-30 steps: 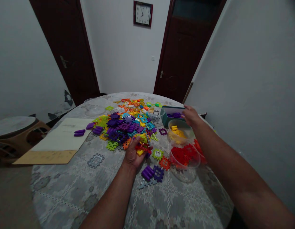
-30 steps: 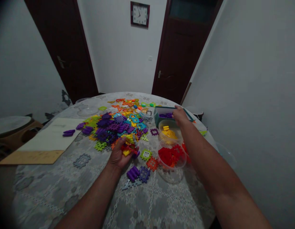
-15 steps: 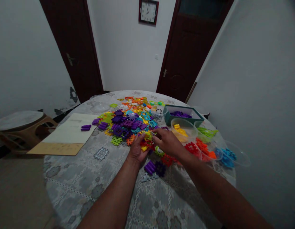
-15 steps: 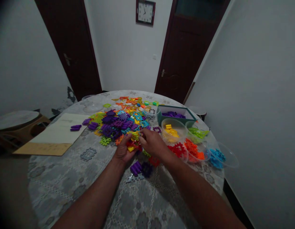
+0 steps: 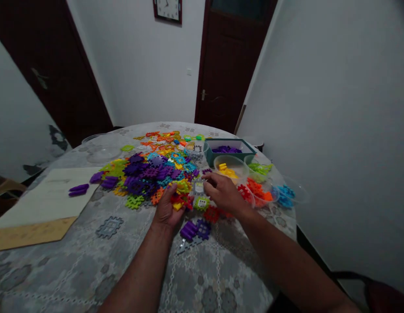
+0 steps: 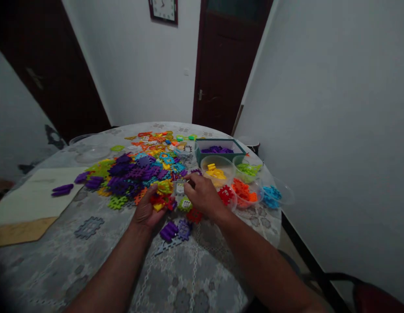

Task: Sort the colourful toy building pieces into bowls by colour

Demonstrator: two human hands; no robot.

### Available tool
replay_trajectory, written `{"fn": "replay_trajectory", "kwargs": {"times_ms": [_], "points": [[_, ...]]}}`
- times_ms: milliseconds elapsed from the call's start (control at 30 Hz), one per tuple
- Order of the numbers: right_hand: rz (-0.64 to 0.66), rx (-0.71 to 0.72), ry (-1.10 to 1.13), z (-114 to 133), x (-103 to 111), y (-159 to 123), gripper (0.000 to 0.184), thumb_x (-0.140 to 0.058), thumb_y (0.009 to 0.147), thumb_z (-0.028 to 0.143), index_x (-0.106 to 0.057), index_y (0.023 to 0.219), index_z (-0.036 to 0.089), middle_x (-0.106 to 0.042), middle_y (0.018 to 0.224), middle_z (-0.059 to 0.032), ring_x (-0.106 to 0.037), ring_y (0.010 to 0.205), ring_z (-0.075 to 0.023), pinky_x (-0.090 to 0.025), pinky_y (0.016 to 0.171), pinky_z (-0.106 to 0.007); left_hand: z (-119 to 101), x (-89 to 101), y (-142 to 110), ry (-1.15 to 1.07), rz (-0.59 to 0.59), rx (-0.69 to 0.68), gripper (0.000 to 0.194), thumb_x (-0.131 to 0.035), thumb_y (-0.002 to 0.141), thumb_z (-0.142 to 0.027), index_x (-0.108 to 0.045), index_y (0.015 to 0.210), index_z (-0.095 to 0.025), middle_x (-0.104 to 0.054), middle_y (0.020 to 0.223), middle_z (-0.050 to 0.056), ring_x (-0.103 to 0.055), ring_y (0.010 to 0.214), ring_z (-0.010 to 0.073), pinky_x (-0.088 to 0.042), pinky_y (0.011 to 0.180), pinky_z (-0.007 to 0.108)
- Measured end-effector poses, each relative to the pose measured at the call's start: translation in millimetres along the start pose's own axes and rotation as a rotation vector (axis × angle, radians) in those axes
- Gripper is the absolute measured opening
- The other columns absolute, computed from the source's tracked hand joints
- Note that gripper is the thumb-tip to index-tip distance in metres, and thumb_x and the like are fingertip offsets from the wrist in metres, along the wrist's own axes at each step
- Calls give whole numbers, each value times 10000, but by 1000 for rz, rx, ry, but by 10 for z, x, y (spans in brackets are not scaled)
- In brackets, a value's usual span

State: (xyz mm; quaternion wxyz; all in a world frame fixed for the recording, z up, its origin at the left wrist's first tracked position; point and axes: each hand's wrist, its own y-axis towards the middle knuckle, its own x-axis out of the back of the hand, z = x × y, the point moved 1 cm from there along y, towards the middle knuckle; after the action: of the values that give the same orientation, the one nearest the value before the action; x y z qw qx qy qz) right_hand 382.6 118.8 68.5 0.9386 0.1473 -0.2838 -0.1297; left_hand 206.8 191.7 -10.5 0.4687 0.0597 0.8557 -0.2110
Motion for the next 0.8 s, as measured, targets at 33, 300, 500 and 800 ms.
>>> {"fn": "replay_trajectory", "kwargs": {"times_ms": [33,300,500,800], "points": [[2,-6,-1,18,59,-24,253,-626,938,203,-791,1131,211,-737,787,-6,-643,694,-168,-468,658,-283,-4,-3,1,13,-23,4,190,-816,839,-165,-692,981,-185,-784,957,47,-771,774,224,-678,671,392],[-136,-76,58,-98,763,-225,291,-617,953,270,-769,1192,203,-777,916,-32,-695,768,-162,-544,713,-291,-47,-70,-47,79,-107,-3,41,-696,952,-164,-732,972,-165,-795,931,37,-772,776,206,-692,751,421],[-345,-245,150,-552,1212,-319,347,-660,911,362,-779,1175,171,-786,927,-56,-676,665,-154,-564,614,-283,-45,-103,-94,122,-130,14,115,-622,1004,-170,-729,964,-167,-806,929,43,-781,791,209,-695,788,445],[-381,-373,182,-817,1455,-389,396,-673,864,366,-775,1168,134,-762,815,-48,-681,642,-164,-578,591,-284,-64,-111,-96,169,-127,-2,119,-628,1002,-186,-745,1010,-165,-814,967,62,-792,821,225,-698,760,434]]}}
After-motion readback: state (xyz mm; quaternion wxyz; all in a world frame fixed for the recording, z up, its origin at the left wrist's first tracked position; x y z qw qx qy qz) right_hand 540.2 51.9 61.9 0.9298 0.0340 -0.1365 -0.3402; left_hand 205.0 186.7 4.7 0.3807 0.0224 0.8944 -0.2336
